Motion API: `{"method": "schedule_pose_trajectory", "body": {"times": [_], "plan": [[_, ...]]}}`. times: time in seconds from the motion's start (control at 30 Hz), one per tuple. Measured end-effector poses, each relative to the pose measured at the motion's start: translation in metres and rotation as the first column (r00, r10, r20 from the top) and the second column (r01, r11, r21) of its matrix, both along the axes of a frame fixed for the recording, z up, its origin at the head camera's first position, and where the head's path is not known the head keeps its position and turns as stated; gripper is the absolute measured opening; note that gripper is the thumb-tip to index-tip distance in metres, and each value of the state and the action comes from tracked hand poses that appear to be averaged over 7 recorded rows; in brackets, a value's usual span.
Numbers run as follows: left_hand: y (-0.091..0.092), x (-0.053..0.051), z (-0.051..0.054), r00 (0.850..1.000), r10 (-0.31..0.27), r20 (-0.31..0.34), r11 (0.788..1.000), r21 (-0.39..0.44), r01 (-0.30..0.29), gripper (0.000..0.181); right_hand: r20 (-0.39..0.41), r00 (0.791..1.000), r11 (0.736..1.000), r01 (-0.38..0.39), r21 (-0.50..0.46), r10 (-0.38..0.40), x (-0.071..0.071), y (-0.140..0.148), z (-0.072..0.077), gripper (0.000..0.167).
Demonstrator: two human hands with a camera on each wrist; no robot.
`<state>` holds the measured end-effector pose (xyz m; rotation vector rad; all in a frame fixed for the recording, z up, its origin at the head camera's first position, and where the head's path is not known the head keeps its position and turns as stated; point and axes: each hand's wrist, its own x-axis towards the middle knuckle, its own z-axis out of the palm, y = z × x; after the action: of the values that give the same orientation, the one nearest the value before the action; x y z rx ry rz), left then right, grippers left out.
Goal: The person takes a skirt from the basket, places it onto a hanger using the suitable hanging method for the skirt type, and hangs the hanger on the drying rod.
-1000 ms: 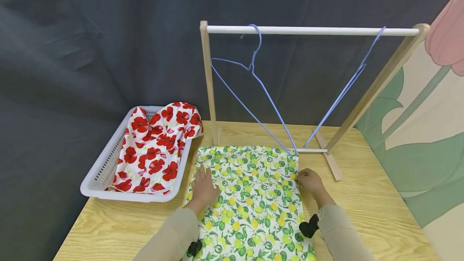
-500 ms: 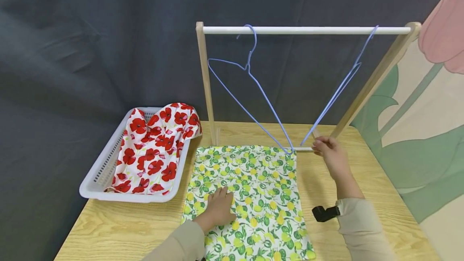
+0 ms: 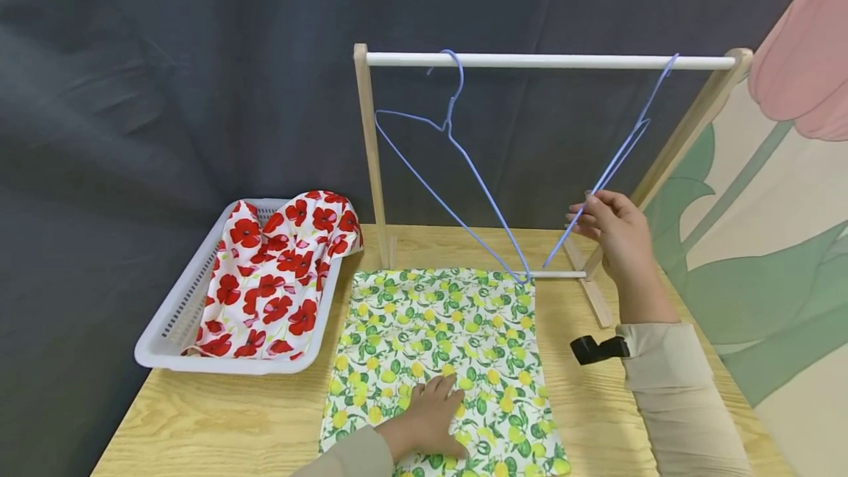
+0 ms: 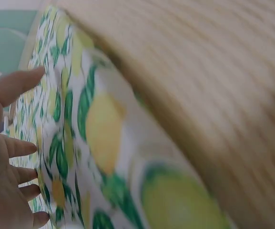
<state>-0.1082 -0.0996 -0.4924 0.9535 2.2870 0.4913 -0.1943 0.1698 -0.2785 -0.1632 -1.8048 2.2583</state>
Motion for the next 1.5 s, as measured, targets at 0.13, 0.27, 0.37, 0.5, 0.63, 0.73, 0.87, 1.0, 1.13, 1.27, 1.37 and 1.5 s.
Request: {"method": "schedule_pose_trajectory", "body": {"times": [0.13, 0.27, 0.37, 0.5, 0.63, 0.73, 0.87, 1.0, 1.13, 1.27, 1.37, 1.5], "plan": [[0.011, 0.006, -0.001, 0.998, -0.065, -0.001, 0.997, 0.041, 0.065, 0.082, -0.012, 1.0, 0.997, -0.007, -0.078, 0.006, -0.005, -0.005, 0.005, 0.024], [0.019, 0.011, 0.001, 0.994, -0.111, -0.009, 0.992, 0.059, 0.112, 0.081, -0.036, 0.999, 0.986, -0.018, -0.165, 0.012, -0.007, -0.008, 0.008, 0.026], [0.024, 0.014, 0.002, 0.99, -0.141, -0.01, 0.988, 0.068, 0.141, 0.08, -0.046, 0.999, 0.983, -0.007, -0.183, -0.001, -0.01, -0.009, 0.012, 0.024], [0.028, 0.016, 0.003, 0.983, -0.183, 0.013, 0.98, 0.083, 0.181, 0.078, -0.052, 0.998, 0.972, 0.024, -0.235, -0.037, -0.014, -0.008, 0.014, 0.017], [0.032, 0.017, 0.003, 0.977, -0.215, 0.002, 0.973, 0.083, 0.214, 0.077, -0.056, 0.998, 0.963, 0.025, -0.27, -0.042, -0.014, -0.004, 0.019, 0.01], [0.034, 0.017, 0.001, 0.975, -0.22, -0.039, 0.973, 0.059, 0.222, 0.077, -0.046, 0.999, 0.967, 0.007, -0.256, -0.02, -0.014, -0.003, 0.024, 0.012], [0.037, 0.015, 0.001, 0.969, -0.226, -0.096, 0.973, 0.026, 0.229, 0.077, 0.003, 1.0, 0.973, 0.024, -0.228, -0.024, -0.015, -0.001, 0.03, 0.021], [0.038, 0.014, 0.001, 0.966, -0.235, -0.104, 0.971, 0.025, 0.239, 0.077, 0.051, 0.998, 0.972, 0.042, -0.231, -0.031, -0.015, -0.001, 0.034, 0.022], [0.04, 0.012, 0.0, 0.963, -0.231, -0.14, 0.972, 0.001, 0.234, 0.077, 0.084, 0.996, 0.973, 0.047, -0.228, -0.028, -0.016, -0.003, 0.036, 0.017], [0.045, 0.009, -0.001, 0.959, -0.214, -0.183, 0.977, -0.041, 0.21, 0.081, 0.087, 0.996, 0.972, 0.051, -0.231, -0.032, -0.017, -0.004, 0.037, 0.012], [0.048, 0.008, 0.001, 0.964, -0.184, -0.19, 0.982, -0.075, 0.173, 0.083, 0.072, 0.997, 0.968, 0.027, -0.251, -0.01, -0.015, -0.003, 0.038, 0.013], [0.049, 0.008, 0.004, 0.971, -0.136, -0.196, 0.988, -0.098, 0.119, 0.084, 0.024, 0.999, 0.962, -0.041, -0.269, 0.049, -0.014, -0.001, 0.04, 0.011]]}}
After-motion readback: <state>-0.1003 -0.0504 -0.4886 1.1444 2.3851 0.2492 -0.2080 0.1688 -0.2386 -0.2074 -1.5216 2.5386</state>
